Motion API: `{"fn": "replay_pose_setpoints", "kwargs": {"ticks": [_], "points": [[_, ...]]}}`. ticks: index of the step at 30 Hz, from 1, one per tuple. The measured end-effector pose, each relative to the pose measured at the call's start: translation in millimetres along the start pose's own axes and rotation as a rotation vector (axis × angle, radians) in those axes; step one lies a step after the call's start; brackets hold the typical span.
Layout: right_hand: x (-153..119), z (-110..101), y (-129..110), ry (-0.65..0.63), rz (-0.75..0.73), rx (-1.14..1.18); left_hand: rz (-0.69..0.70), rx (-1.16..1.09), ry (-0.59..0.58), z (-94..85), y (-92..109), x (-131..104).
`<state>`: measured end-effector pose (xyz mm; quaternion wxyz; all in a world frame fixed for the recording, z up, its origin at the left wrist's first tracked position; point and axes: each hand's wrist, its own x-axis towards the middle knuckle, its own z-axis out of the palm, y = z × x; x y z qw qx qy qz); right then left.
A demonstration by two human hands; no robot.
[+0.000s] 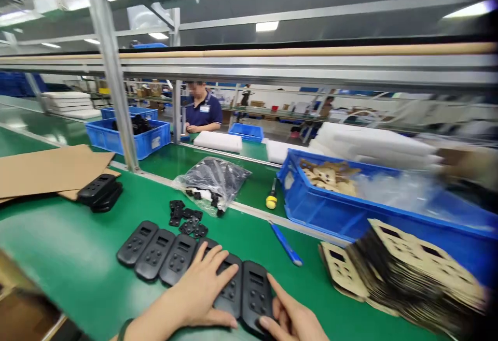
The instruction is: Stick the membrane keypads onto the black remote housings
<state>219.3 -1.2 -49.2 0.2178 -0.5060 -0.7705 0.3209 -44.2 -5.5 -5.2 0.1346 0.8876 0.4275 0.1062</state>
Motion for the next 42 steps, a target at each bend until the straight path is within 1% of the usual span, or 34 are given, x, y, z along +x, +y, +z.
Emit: {"fn": "replay_pose_setpoints", "kwargs": {"ticks": [1,2,4,6,7,10,13,15,17,20,21,23,25,26,27,28,29,31,32,33,34,36,37,39,42], "points": [[1.2,-3.4,-2.5,0.017,-0.019,-0.018,-0.011,0.037,0.012,3.0,-2.0,-0.5],[2.9,-8.9,-3.0,0.073,-0.032,-0.075,-0.014,0.074,0.026,6.6,-4.8,-0.7],[6.5,-25.3,2.3,0.257,-0.027,-0.276,0.001,0.137,0.073,15.0,-12.3,-0.3],[8.1,-45.5,14.5,0.428,0.032,-0.445,0.034,0.179,0.134,23.5,-20.5,0.5],[8.0,-55.3,22.1,0.490,0.071,-0.492,0.052,0.194,0.165,27.3,-24.0,0.7],[5.8,-78.7,44.7,0.591,0.146,-0.555,0.088,0.226,0.225,35.1,-30.8,0.4],[3.5,-91.7,56.6,0.618,0.134,-0.547,0.097,0.229,0.242,36.2,-32.2,0.2],[2.0,-95.4,54.4,0.653,0.099,-0.517,0.106,0.190,0.248,32.6,-29.7,1.8],[0.8,-94.7,43.9,0.713,0.056,-0.466,0.088,0.105,0.241,25.6,-23.5,5.6],[1.3,-85.2,17.1,0.763,-0.011,-0.352,-0.030,-0.137,0.236,10.3,-7.1,16.7],[2.4,-80.6,7.0,0.745,-0.033,-0.300,-0.074,-0.251,0.241,4.6,-0.7,22.0],[6.3,-71.4,-11.7,0.639,-0.058,-0.129,-0.168,-0.565,0.220,-5.5,11.0,34.4],[12.1,-64.3,-25.2,0.485,-0.054,0.099,-0.262,-0.876,0.155,-12.5,18.5,47.8],[15.5,-61.8,-29.4,0.423,-0.044,0.200,-0.304,-0.987,0.122,-14.6,20.2,54.1],[19.0,-59.9,-31.7,0.396,-0.033,0.264,-0.341,-1.061,0.098,-15.8,20.5,59.7],[22.2,-58.4,-32.5,0.410,-0.031,0.269,-0.368,-1.103,0.088,-16.4,19.7,64.5],[25.0,-57.0,-32.2,0.461,-0.045,0.220,-0.388,-1.127,0.088,-16.7,18.2,68.5],[28.3,-53.7,-30.0,0.588,-0.129,0.005,-0.417,-1.198,0.083,-17.0,14.7,74.3],[28.5,-51.6,-29.1,0.609,-0.193,-0.117,-0.421,-1.231,0.076,-17.2,13.4,76.3],[27.8,-49.0,-28.7,0.588,-0.258,-0.215,-0.420,-1.261,0.063,-17.3,12.5,77.8],[26.3,-46.1,-29.0,0.525,-0.310,-0.274,-0.414,-1.285,0.047,-17.2,12.2,79.0],[22.2,-40.1,-31.5,0.343,-0.344,-0.259,-0.397,-1.320,0.018,-16.2,13.0,80.0],[20.1,-37.3,-33.4,0.266,-0.327,-0.206,-0.390,-1.331,0.010,-15.2,14.0,79.9],[16.7,-32.7,-37.9,0.163,-0.265,-0.051,-0.371,-1.353,0.007,-12.3,16.6,78.8],[14.3,-27.9,-45.6,0.077,-0.198,0.222,-0.323,-1.404,-0.002,-8.0,22.2,75.7]]}}
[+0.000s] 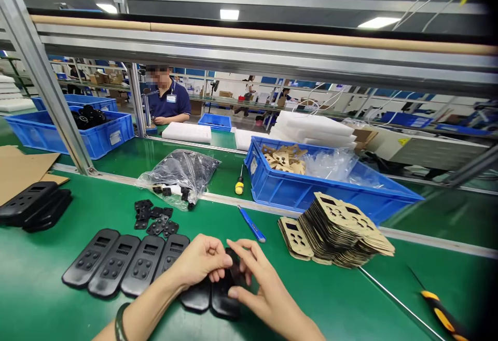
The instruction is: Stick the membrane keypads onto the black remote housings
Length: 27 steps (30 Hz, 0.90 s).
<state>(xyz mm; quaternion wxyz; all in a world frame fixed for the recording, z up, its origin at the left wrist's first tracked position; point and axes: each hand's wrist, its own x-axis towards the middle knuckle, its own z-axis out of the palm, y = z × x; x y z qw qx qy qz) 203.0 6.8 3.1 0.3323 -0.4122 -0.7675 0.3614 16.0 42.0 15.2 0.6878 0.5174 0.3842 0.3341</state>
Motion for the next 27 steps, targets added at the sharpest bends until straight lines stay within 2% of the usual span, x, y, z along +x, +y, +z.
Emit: {"fn": "replay_pose_setpoints", "kwargs": {"ticks": [4,8,10,13,15,17,19,21,23,26,27], "points": [[1.3,8.7,-8.2,0.018,0.026,0.348,0.034,-0.058,-0.055,9.5,-1.7,-3.3],[3.2,10.6,-6.7,0.197,0.087,0.626,0.075,-0.054,-0.064,11.9,0.2,-3.7],[3.9,1.9,-1.2,0.334,0.126,0.776,0.081,-0.010,-0.059,7.1,0.8,-3.2],[4.9,-23.2,9.7,0.641,0.150,0.941,0.088,0.107,-0.026,-4.7,0.4,0.3],[5.8,-40.6,17.1,0.853,0.127,1.009,0.117,0.210,0.038,-11.8,-0.5,5.6],[7.1,-52.0,23.3,0.973,0.098,1.032,0.167,0.324,0.116,-16.6,-1.0,11.9],[8.4,-55.4,27.4,0.985,0.091,1.011,0.219,0.434,0.155,-19.1,-0.8,16.0],[9.4,-52.5,29.0,0.940,0.124,0.969,0.249,0.523,0.131,-20.0,-0.3,14.6],[9.7,-46.3,28.5,0.909,0.166,0.944,0.237,0.706,0.003,-19.5,-0.5,7.8],[8.4,-34.9,25.7,0.883,0.209,0.995,0.215,1.099,-0.239,-15.9,-4.5,-4.9],[7.6,-30.7,24.5,0.855,0.235,1.036,0.225,1.199,-0.278,-14.1,-6.6,-8.0]]}}
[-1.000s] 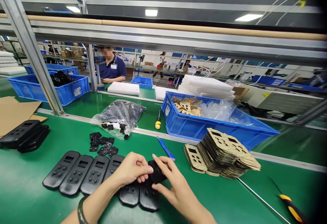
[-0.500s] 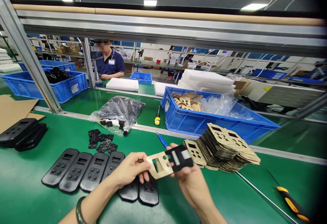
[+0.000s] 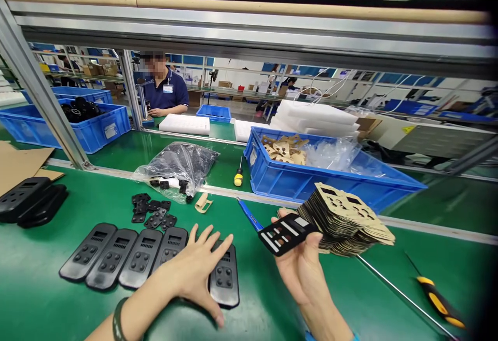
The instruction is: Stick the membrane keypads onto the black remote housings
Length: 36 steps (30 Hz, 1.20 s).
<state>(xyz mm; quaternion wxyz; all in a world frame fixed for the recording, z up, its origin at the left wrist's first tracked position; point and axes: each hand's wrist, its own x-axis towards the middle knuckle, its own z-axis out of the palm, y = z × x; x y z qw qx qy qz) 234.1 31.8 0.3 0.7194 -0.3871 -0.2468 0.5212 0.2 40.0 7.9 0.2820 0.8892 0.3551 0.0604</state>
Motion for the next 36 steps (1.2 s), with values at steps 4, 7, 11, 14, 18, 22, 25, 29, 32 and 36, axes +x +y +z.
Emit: {"fn": "replay_pose_setpoints", "kwargs": {"ticks": [4,7,11,14,18,22,25,29,32,36], "points": [[-15.9,5.0,12.0,-0.101,0.253,0.058,0.059,0.078,0.088,9.2,5.8,-2.8],[-28.0,10.1,17.9,-0.219,0.372,0.133,0.059,-0.110,0.175,12.3,10.1,-4.6],[-37.7,14.9,17.5,-0.342,0.399,0.208,0.067,-0.550,0.296,20.4,14.7,-8.1],[-39.0,15.3,16.3,-0.346,0.353,0.197,0.117,-1.047,0.300,32.2,16.8,-4.7],[-39.4,14.0,18.9,-0.335,0.330,0.141,-0.003,-1.473,0.440,43.6,21.3,5.4],[-41.9,14.2,20.5,-0.352,0.347,0.114,-0.112,-1.559,0.495,44.9,26.5,8.3],[-41.8,15.6,18.3,-0.348,0.358,0.120,-0.120,-1.597,0.501,44.2,28.5,6.3],[-38.7,17.0,12.9,-0.320,0.365,0.152,-0.089,-1.707,0.459,43.3,29.0,5.6],[-37.1,17.6,8.3,-0.282,0.369,0.150,-0.158,-1.819,0.420,42.4,28.6,7.2],[-37.5,19.5,5.3,-0.263,0.334,-0.031,-0.229,-1.911,0.432,42.2,29.1,8.3]]}}
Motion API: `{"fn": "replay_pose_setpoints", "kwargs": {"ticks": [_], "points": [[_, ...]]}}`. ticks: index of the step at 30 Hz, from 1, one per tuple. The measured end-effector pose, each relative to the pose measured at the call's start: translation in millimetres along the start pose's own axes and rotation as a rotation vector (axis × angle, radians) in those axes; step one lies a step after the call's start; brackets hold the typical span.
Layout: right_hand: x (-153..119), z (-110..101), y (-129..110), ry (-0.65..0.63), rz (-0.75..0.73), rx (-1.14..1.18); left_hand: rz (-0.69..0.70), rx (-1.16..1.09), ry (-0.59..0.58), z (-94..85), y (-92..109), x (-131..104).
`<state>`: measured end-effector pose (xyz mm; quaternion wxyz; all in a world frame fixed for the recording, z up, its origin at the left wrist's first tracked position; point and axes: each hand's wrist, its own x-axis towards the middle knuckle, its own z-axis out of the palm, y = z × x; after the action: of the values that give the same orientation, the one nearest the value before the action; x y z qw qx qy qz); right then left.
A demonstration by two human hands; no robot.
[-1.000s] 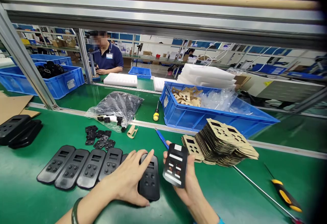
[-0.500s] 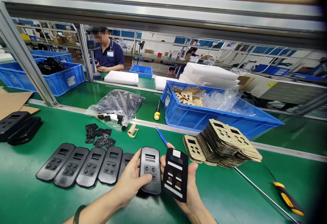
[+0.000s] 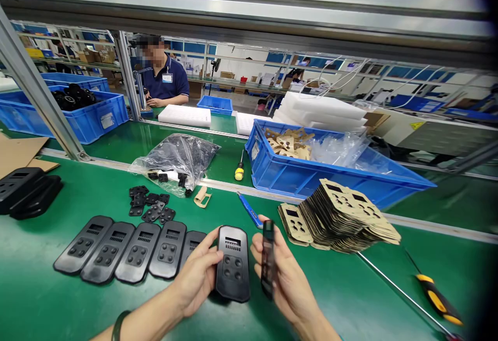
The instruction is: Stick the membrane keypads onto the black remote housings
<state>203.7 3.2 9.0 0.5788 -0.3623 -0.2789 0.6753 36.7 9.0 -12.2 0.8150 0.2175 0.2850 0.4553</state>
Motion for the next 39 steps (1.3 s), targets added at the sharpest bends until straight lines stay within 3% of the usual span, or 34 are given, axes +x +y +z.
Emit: {"fn": "replay_pose_setpoints", "kwargs": {"ticks": [5,9,31,39], "points": [[-1.5,1.5,5.3,0.006,-0.113,-0.353,-0.014,-0.010,0.009,1.7,-1.1,-2.1],[-2.2,-2.7,11.8,-0.032,-0.125,-0.491,-0.031,-0.011,0.000,4.1,-0.3,-2.9],[0.4,-5.3,20.0,-0.015,-0.126,-0.639,-0.016,-0.048,0.020,-1.0,-5.8,-3.7],[0.5,-7.8,23.0,0.011,-0.123,-0.685,0.066,0.065,-0.029,-1.7,-9.6,-4.9]]}}
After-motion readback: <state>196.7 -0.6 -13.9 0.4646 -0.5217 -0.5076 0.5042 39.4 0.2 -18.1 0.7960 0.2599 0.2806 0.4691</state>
